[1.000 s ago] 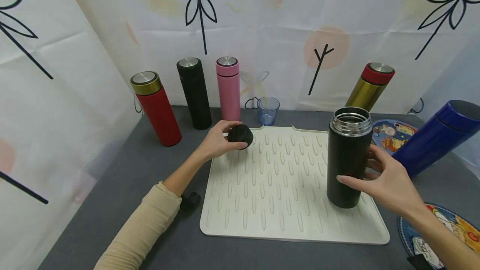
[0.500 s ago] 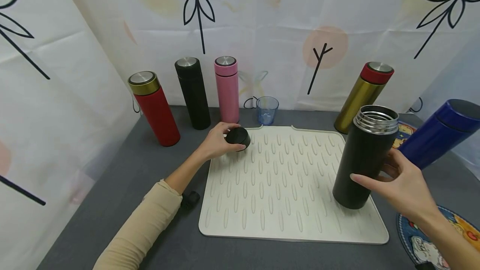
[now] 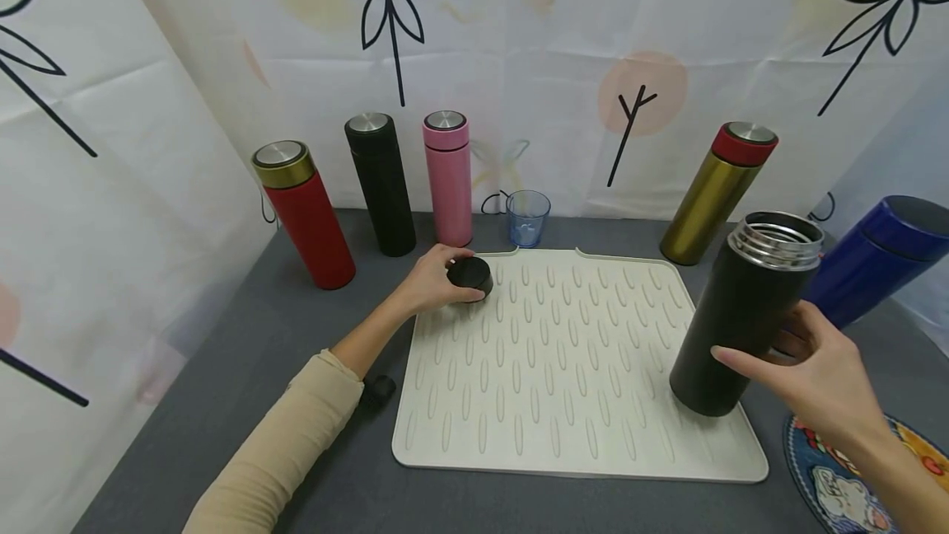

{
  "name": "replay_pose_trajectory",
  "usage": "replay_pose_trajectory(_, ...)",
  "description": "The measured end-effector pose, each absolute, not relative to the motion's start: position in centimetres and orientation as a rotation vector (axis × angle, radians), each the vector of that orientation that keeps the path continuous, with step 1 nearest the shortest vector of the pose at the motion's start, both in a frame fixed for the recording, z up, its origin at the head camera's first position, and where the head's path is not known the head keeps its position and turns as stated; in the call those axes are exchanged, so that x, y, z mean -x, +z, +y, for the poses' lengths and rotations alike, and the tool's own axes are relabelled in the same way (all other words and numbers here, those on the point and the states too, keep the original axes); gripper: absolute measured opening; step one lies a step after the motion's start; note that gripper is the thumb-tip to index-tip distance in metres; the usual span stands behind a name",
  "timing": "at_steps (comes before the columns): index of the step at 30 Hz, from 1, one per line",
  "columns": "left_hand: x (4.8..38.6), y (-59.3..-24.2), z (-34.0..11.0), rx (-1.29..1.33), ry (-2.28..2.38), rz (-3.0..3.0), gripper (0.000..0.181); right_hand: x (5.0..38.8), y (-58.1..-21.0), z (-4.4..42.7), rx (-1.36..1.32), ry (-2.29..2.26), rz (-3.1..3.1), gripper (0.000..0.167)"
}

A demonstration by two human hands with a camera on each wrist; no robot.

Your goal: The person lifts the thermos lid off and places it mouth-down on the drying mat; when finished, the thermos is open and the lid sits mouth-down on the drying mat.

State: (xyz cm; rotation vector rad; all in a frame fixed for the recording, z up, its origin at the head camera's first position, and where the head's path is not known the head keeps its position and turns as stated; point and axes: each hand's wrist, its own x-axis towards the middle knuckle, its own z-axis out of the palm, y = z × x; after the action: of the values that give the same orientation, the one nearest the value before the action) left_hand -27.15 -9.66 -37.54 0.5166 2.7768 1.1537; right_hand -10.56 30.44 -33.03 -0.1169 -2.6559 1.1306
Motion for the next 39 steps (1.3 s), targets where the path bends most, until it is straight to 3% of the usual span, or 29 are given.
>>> replay_pose_trajectory(26, 27.7, -38.1, -9.9, -0.553, 0.973, 2.775, 0.073, 10.2, -34.7, 35.1, 0.421, 1.108, -2.47, 0.078)
replay_pose_trajectory(30, 27.7, -38.0, -9.9, -0.559, 0.964, 2.771, 0.073, 10.9, -37.0, 38.0, 0.341, 1.094, -2.361, 0.078)
replay_pose_trajectory(39, 27.6, -37.8, -10.0, -0.54, 0.955, 2.772, 0.073, 11.7, -37.7, 40.7, 0.325, 1.112, -2.185, 0.077)
